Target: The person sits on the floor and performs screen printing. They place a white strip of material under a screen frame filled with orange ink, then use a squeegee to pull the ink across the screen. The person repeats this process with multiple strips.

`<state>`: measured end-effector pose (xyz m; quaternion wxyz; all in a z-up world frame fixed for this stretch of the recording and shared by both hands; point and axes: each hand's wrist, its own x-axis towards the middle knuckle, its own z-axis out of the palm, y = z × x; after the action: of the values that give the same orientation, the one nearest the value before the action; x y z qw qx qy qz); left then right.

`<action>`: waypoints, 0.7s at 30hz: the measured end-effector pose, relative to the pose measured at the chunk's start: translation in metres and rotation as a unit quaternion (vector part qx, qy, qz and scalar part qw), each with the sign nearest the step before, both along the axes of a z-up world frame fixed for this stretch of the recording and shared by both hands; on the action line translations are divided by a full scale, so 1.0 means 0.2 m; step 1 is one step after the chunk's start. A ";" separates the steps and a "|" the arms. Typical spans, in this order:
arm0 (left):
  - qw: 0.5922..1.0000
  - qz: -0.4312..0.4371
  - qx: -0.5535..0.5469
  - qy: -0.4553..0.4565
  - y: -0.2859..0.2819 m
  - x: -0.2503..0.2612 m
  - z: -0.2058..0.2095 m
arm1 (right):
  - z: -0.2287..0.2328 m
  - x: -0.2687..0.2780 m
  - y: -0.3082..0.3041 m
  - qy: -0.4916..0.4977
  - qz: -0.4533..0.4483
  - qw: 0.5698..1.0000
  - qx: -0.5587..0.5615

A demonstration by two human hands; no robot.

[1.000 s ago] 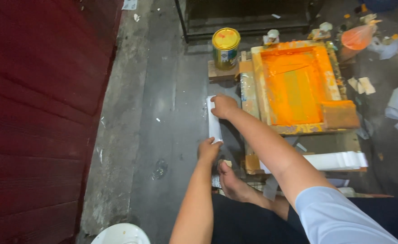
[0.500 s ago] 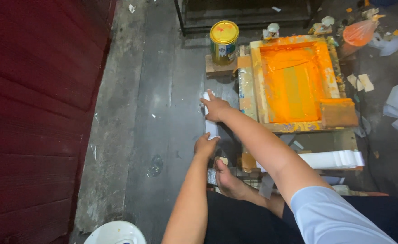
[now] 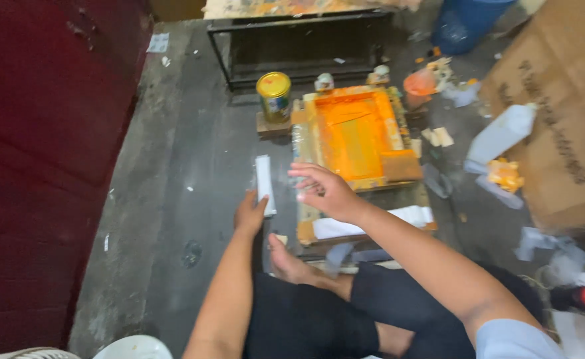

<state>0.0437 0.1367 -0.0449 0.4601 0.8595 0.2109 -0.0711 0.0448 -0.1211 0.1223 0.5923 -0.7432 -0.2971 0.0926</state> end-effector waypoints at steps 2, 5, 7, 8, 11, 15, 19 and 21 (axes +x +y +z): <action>1.000 -0.005 -0.013 -0.023 -0.01 -0.02 0.06 | 0.04 -0.05 -0.19 -0.006 -0.042 0.999 0.022; 0.998 -0.011 -0.007 -0.057 -0.08 -0.12 0.21 | -0.02 -0.04 -0.57 -0.019 -0.111 0.991 0.066; 0.997 -0.014 0.008 -0.077 -0.09 -0.15 0.24 | 0.00 -0.06 -0.78 -0.035 -0.139 0.986 0.082; 0.992 -0.025 0.039 -0.121 -0.10 -0.14 0.21 | 0.06 -0.10 -0.86 -0.005 -0.215 0.967 0.138; 0.968 -0.056 0.079 -0.231 -0.19 -0.19 0.18 | -0.02 -0.14 -1.08 0.052 -0.338 0.919 0.197; 0.942 -0.068 0.008 -0.329 -0.46 -0.31 0.32 | -0.05 -0.09 -1.17 0.089 -0.405 0.887 0.205; 0.944 -0.075 -0.004 -0.320 -0.57 -0.41 0.38 | -0.10 -0.05 -1.10 0.069 -0.388 0.907 0.147; 0.932 -0.154 0.090 -0.316 -0.56 -0.42 0.33 | -0.14 -0.06 -1.07 0.003 -0.312 0.947 -0.081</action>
<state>-0.0400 0.0239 0.0206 0.4076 0.8970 -0.0748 0.1539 0.0329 -0.3352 0.0942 0.5305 -0.8438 -0.0401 -0.0703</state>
